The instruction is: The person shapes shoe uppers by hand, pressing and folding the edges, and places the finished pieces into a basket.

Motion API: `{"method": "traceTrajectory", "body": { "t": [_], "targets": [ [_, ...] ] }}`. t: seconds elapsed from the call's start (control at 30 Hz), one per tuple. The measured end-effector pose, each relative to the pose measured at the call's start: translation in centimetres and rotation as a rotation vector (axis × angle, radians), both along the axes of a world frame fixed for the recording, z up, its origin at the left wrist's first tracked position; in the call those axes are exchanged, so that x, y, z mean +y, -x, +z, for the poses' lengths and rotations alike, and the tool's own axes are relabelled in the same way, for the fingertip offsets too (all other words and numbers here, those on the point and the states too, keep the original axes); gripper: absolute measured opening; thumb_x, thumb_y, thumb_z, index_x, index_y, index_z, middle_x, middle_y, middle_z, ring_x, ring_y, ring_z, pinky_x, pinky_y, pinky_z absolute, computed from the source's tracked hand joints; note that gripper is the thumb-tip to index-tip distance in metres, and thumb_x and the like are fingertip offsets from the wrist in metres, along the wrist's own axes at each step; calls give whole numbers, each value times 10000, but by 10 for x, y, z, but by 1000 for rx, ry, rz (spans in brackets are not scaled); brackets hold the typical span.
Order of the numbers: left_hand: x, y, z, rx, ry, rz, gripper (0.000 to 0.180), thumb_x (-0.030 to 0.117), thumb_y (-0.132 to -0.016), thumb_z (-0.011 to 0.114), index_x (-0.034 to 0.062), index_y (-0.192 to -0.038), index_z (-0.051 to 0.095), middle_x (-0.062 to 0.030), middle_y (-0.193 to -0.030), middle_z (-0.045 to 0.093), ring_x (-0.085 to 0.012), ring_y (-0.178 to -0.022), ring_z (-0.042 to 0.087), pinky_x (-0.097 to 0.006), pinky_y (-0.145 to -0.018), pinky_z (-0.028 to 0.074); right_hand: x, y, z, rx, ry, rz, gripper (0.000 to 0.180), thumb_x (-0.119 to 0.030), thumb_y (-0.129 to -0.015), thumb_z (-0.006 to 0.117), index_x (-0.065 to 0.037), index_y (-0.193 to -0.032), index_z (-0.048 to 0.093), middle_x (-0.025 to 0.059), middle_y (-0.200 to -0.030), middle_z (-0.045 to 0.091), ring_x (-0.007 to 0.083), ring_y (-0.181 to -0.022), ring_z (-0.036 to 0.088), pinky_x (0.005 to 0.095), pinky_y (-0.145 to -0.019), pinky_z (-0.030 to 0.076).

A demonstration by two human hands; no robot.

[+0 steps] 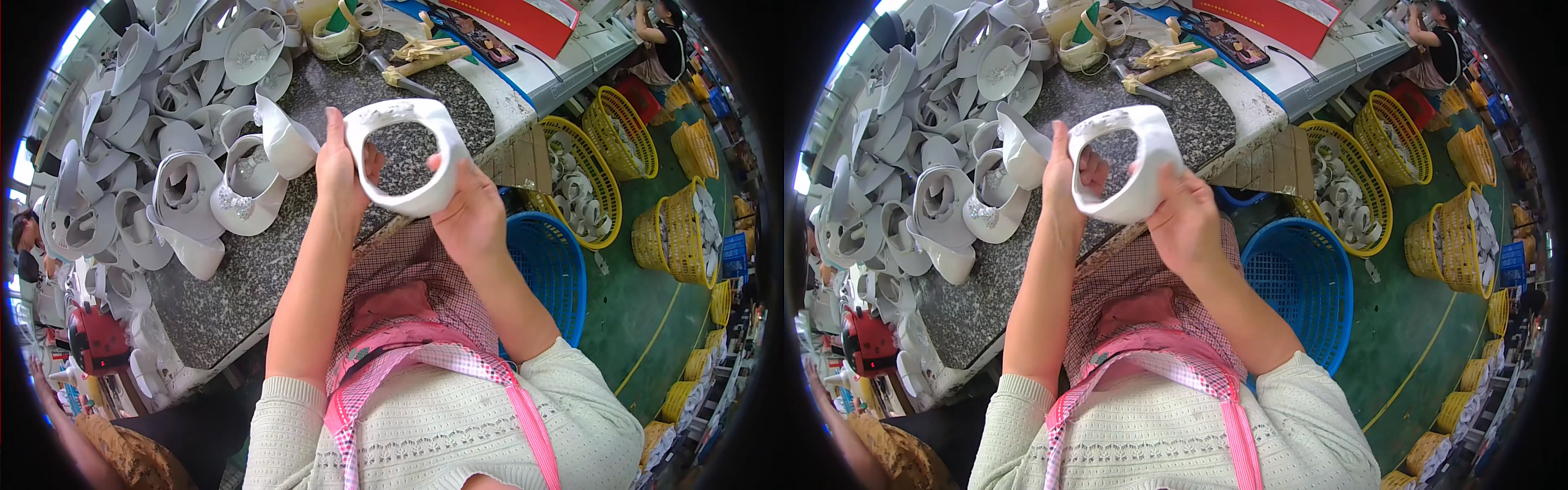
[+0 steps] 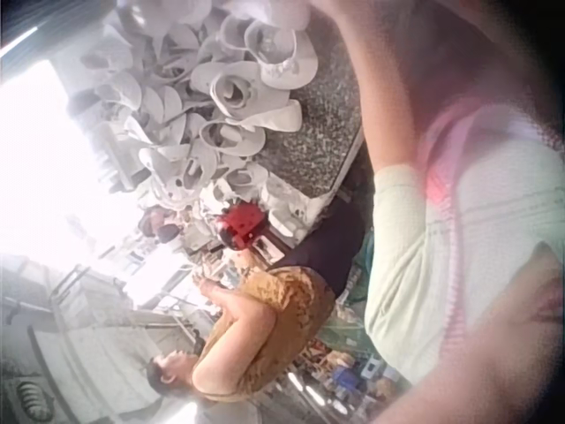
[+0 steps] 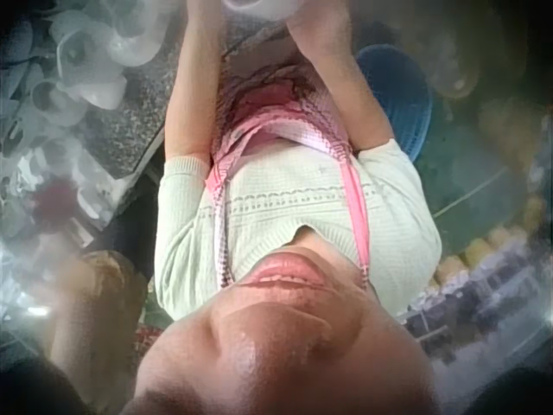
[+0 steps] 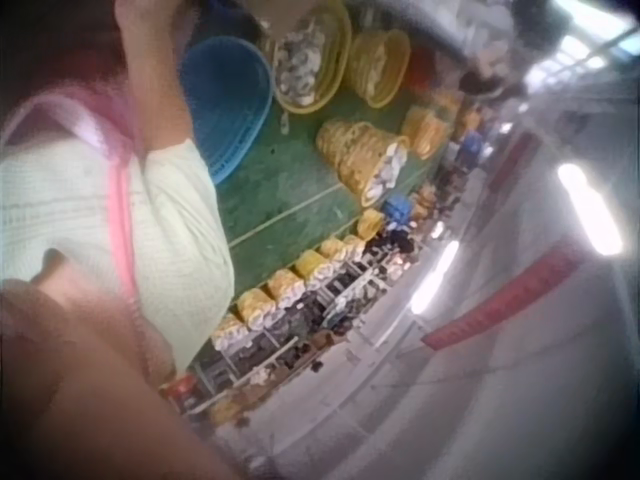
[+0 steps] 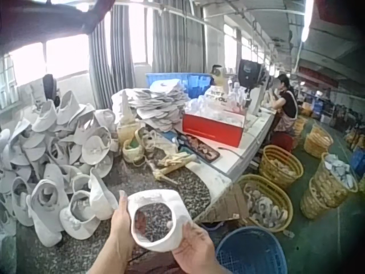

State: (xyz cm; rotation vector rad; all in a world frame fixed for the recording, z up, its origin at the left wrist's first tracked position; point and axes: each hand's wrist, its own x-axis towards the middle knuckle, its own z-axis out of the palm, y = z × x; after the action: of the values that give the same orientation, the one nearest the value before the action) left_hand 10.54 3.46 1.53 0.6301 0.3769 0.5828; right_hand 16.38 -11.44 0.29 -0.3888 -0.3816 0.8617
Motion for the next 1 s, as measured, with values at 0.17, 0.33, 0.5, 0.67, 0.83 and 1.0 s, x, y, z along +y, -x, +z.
{"method": "traceTrajectory", "body": {
  "t": [0.17,0.33,0.5,0.67,0.83,1.0],
  "targets": [
    [-9,5,9,-79,-49,-103,357,326,-881,496,-8,-1007,507,-104,-894,608,-141,-812,609,-273,-722,511,-6,-30,-7,422,-184,170,289,-253,-933,370,-60,-1092,515,54,-1056,590,171,-944,578,329,-811,481],
    [-25,5,21,-35,-212,-72,309,142,-817,598,4,-1064,474,-68,-911,600,-110,-766,604,-218,-654,488,-7,-30,-12,537,-326,244,318,-190,-925,347,-8,-1158,463,150,-1129,552,267,-1020,560,391,-818,500],
    [-40,8,33,-139,-106,-138,436,44,-776,623,-9,-1141,389,-100,-929,591,-161,-789,611,-258,-683,504,-5,-28,-16,547,-317,203,320,-189,-922,350,1,-1153,463,153,-1127,551,271,-1015,563,382,-812,504],
    [-46,7,33,-100,-250,-9,527,-68,-704,642,-5,-1151,369,-119,-920,591,-194,-824,614,-309,-721,513,-1,-10,-26,593,-302,212,312,-172,-909,372,-2,-1154,463,155,-1124,553,253,-1007,568,377,-813,503],
    [-51,6,28,-74,-288,64,533,-97,-687,632,2,-1144,377,-122,-917,583,-189,-804,614,-307,-726,512,1,2,-36,608,-329,231,261,-142,-857,417,-47,-1085,501,51,-1000,599,200,-972,578,373,-815,489],
    [-48,7,24,-113,-211,47,519,-100,-695,622,0,-1146,385,-127,-920,580,-191,-794,615,-312,-711,517,7,6,-38,659,-355,286,259,-137,-838,421,-52,-1068,505,32,-964,601,193,-956,579,375,-814,487]
  ]
}}
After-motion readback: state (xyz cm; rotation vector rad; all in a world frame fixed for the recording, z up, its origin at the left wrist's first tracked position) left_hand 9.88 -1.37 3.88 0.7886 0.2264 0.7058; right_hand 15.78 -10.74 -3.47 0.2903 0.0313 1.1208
